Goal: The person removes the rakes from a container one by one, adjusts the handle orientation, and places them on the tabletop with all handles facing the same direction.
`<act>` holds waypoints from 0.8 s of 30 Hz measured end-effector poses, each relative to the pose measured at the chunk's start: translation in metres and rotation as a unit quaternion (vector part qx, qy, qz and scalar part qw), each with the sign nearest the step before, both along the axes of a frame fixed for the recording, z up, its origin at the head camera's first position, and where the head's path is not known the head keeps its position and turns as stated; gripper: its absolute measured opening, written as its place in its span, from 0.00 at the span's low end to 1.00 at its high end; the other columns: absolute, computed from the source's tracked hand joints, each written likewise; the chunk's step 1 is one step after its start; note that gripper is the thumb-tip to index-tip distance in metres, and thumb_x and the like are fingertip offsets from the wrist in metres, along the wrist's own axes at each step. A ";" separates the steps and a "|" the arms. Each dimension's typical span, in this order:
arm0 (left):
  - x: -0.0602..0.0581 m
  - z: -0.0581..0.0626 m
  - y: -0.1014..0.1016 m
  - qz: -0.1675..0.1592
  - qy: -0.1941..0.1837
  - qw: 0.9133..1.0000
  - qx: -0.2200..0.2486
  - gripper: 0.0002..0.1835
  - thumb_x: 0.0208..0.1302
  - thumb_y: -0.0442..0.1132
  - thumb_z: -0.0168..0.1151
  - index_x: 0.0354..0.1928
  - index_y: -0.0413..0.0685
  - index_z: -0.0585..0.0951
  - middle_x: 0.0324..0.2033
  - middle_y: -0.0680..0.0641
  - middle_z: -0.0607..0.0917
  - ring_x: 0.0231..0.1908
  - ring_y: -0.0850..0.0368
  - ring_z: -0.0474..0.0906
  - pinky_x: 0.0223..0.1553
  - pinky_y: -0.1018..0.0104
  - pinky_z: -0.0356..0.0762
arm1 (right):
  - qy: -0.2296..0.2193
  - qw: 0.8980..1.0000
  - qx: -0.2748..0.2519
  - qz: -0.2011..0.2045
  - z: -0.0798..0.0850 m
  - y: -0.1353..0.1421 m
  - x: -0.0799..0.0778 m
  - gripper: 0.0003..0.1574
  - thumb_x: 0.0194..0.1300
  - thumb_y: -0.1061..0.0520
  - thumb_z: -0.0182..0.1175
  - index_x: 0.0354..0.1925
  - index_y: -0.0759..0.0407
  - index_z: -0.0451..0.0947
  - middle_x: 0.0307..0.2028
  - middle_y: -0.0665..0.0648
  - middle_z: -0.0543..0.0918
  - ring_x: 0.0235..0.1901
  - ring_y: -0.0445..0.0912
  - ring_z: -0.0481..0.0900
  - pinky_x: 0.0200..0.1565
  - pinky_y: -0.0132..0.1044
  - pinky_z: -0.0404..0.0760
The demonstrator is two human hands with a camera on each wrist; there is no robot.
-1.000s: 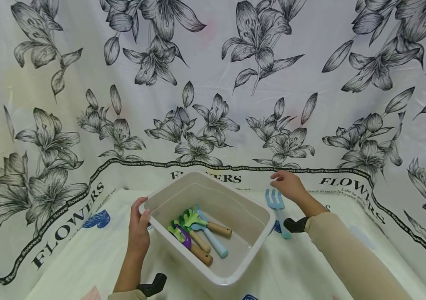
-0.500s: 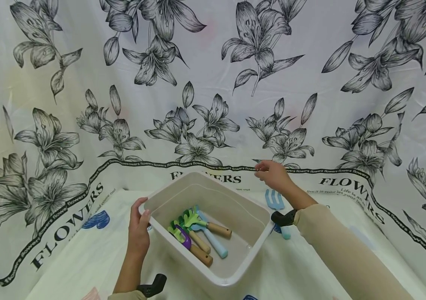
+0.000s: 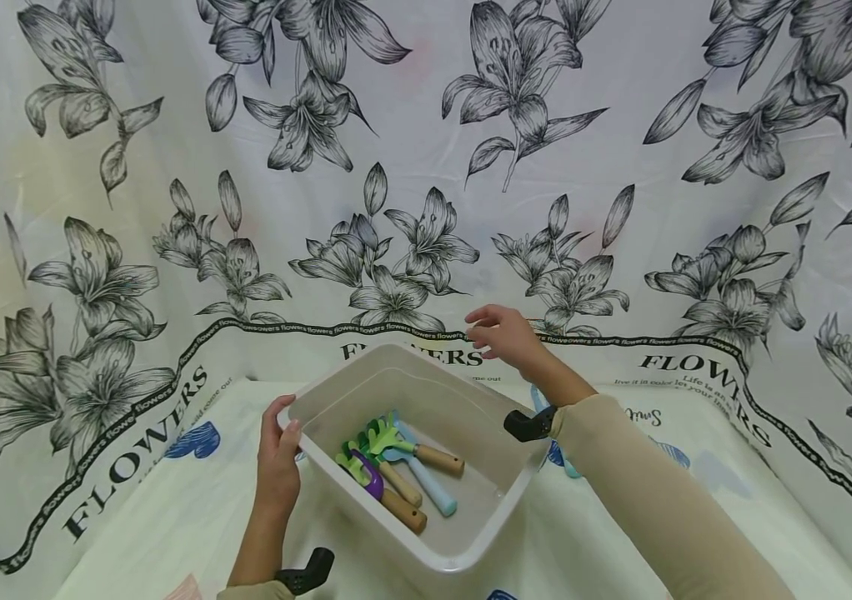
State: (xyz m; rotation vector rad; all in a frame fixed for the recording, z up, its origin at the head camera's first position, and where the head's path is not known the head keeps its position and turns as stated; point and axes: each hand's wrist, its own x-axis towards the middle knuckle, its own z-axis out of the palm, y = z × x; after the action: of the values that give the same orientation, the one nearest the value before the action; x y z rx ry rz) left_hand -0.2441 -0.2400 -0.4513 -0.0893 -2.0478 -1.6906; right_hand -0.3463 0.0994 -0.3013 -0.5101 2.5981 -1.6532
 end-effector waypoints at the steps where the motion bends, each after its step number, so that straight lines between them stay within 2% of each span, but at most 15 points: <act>1: 0.000 0.000 0.000 -0.001 0.000 1.000 0.000 0.25 0.75 0.52 0.42 0.70 0.62 0.57 0.67 0.51 0.63 0.64 0.43 0.64 0.59 0.36 0.61 | -0.005 1.000 -0.008 0.007 0.000 -0.004 0.000 0.20 0.70 0.58 0.56 0.59 0.60 0.73 0.54 0.63 0.76 0.46 0.55 0.80 0.46 0.48 0.80; 5: 0.000 0.001 0.000 -0.002 0.000 1.000 0.004 0.24 0.76 0.50 0.42 0.71 0.60 0.58 0.66 0.50 0.65 0.63 0.45 0.66 0.60 0.40 0.64 | -0.026 0.998 -0.034 0.034 -0.002 -0.018 0.002 0.21 0.70 0.58 0.56 0.60 0.61 0.71 0.56 0.63 0.74 0.49 0.58 0.78 0.49 0.51 0.78; 8: -0.001 0.001 -0.001 -0.001 0.000 1.000 0.010 0.24 0.76 0.48 0.40 0.71 0.56 0.58 0.64 0.48 0.68 0.58 0.49 0.69 0.57 0.55 0.71 | -0.042 0.997 -0.051 0.050 -0.004 -0.029 0.004 0.22 0.70 0.58 0.56 0.61 0.60 0.71 0.58 0.63 0.73 0.52 0.59 0.77 0.50 0.52 0.78; 11: -0.002 0.001 -0.001 -0.005 0.005 1.000 0.017 0.24 0.77 0.46 0.39 0.71 0.53 0.58 0.61 0.46 0.71 0.54 0.52 0.71 0.50 0.72 0.70 | -0.055 0.994 -0.074 0.062 -0.004 -0.040 0.008 0.24 0.70 0.58 0.57 0.62 0.59 0.69 0.59 0.63 0.73 0.54 0.59 0.76 0.52 0.52 0.77; 13: -0.002 0.002 -0.001 -0.007 0.005 1.000 0.016 0.24 0.77 0.46 0.39 0.71 0.52 0.58 0.60 0.46 0.71 0.54 0.52 0.71 0.48 0.76 0.70 | -0.058 0.992 -0.089 0.067 -0.005 -0.048 0.011 0.25 0.70 0.58 0.57 0.63 0.59 0.69 0.59 0.63 0.73 0.54 0.58 0.76 0.52 0.51 0.77; 20: 0.000 0.003 -0.002 -0.006 -0.014 1.000 0.017 0.24 0.77 0.48 0.39 0.72 0.56 0.57 0.62 0.50 0.69 0.57 0.54 0.69 0.51 0.72 0.68 | -0.059 0.989 -0.112 0.070 -0.009 -0.075 0.016 0.26 0.68 0.58 0.59 0.63 0.58 0.69 0.57 0.62 0.74 0.53 0.55 0.77 0.53 0.50 0.76; 24: 0.001 0.003 -0.001 -0.008 -0.011 1.000 0.021 0.25 0.77 0.49 0.39 0.72 0.57 0.57 0.63 0.52 0.69 0.58 0.54 0.68 0.57 0.58 0.66 | -0.060 0.989 -0.116 0.073 -0.013 -0.089 0.016 0.25 0.68 0.58 0.59 0.62 0.58 0.70 0.56 0.61 0.75 0.52 0.55 0.78 0.54 0.51 0.75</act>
State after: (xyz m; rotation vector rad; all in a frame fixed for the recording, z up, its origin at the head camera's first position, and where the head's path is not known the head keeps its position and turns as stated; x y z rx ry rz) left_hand -0.2432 -0.2409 -0.4488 -0.0731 -2.0324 -1.7504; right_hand -0.3298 0.0106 -0.3143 -0.5731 2.2412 -1.8827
